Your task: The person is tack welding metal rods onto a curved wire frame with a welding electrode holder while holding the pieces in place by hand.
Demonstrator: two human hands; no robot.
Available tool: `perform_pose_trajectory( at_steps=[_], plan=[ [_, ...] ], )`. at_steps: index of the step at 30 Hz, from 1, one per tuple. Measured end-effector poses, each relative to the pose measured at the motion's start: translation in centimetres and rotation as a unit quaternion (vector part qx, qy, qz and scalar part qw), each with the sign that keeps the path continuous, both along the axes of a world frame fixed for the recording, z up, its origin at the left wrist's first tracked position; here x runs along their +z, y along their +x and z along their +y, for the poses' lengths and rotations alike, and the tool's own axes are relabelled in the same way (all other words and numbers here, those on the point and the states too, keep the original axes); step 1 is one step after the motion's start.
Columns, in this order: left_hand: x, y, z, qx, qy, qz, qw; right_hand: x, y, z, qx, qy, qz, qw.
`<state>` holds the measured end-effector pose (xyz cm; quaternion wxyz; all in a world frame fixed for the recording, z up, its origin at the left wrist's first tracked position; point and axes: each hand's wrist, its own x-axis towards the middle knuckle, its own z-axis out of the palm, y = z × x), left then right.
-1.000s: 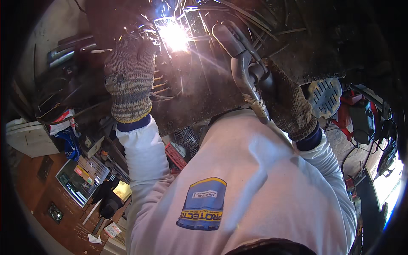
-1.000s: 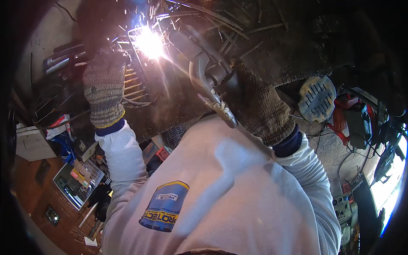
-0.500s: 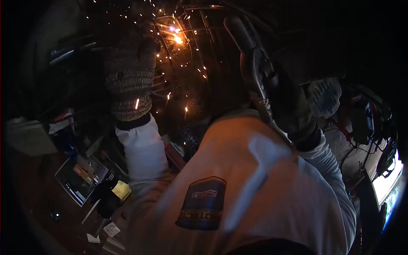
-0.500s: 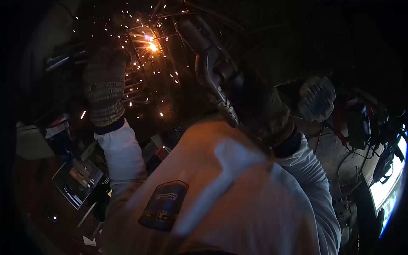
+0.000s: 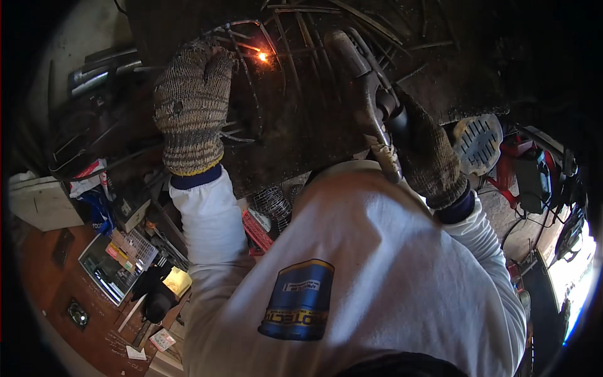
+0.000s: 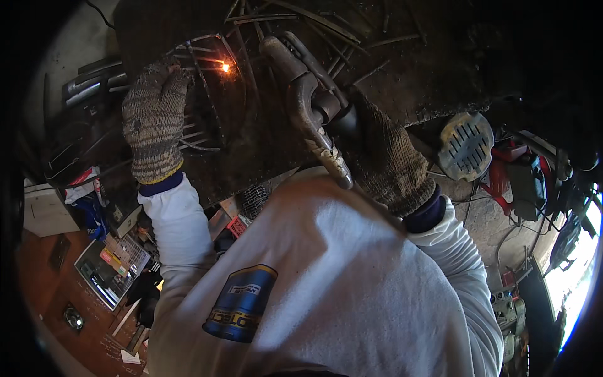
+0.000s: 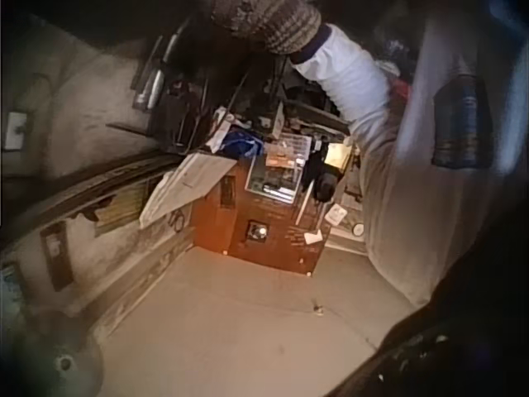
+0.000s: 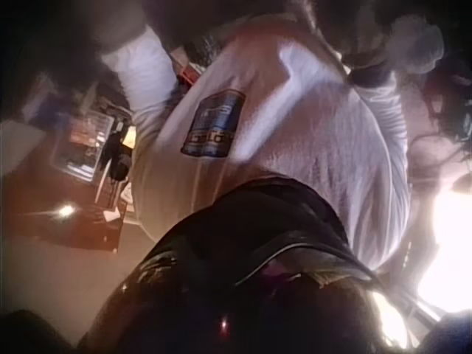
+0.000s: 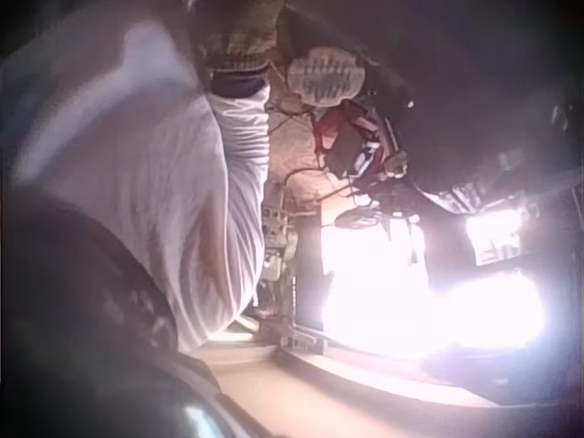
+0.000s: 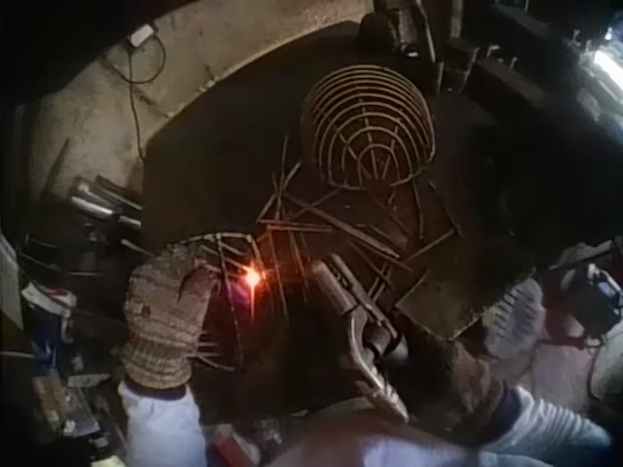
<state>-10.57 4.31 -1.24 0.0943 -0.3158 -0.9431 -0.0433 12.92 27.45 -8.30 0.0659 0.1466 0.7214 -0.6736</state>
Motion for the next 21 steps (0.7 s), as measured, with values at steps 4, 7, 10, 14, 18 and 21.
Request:
perform_pose_trajectory(
  at_steps=[4,7,10,14,18,21],
  plan=[
    [-0.2,0.0,-0.1,-0.001,0.029,-0.013,0.999,-0.3,0.1,0.0,-0.010,-0.017,-0.013,1.000],
    [-0.4,0.1,-0.1,-0.004,0.024,0.003,1.000,2.2,-0.4,0.5,0.041,0.148,0.024,0.988],
    [0.0,0.1,0.2,-0.003,0.021,-0.005,1.000,2.6,-0.3,0.8,0.085,0.274,0.075,0.955],
    [-0.2,0.1,-0.1,-0.017,0.038,-0.002,0.999,2.0,-0.1,0.6,0.114,0.332,0.099,0.931],
    [-0.3,0.1,0.0,-0.015,0.057,-0.018,0.998,2.2,-0.1,0.7,0.131,0.329,0.072,0.932],
    [-0.3,0.3,0.0,-0.021,0.066,-0.017,0.997,1.9,-0.1,0.7,0.130,0.349,0.085,0.924]
  ],
)
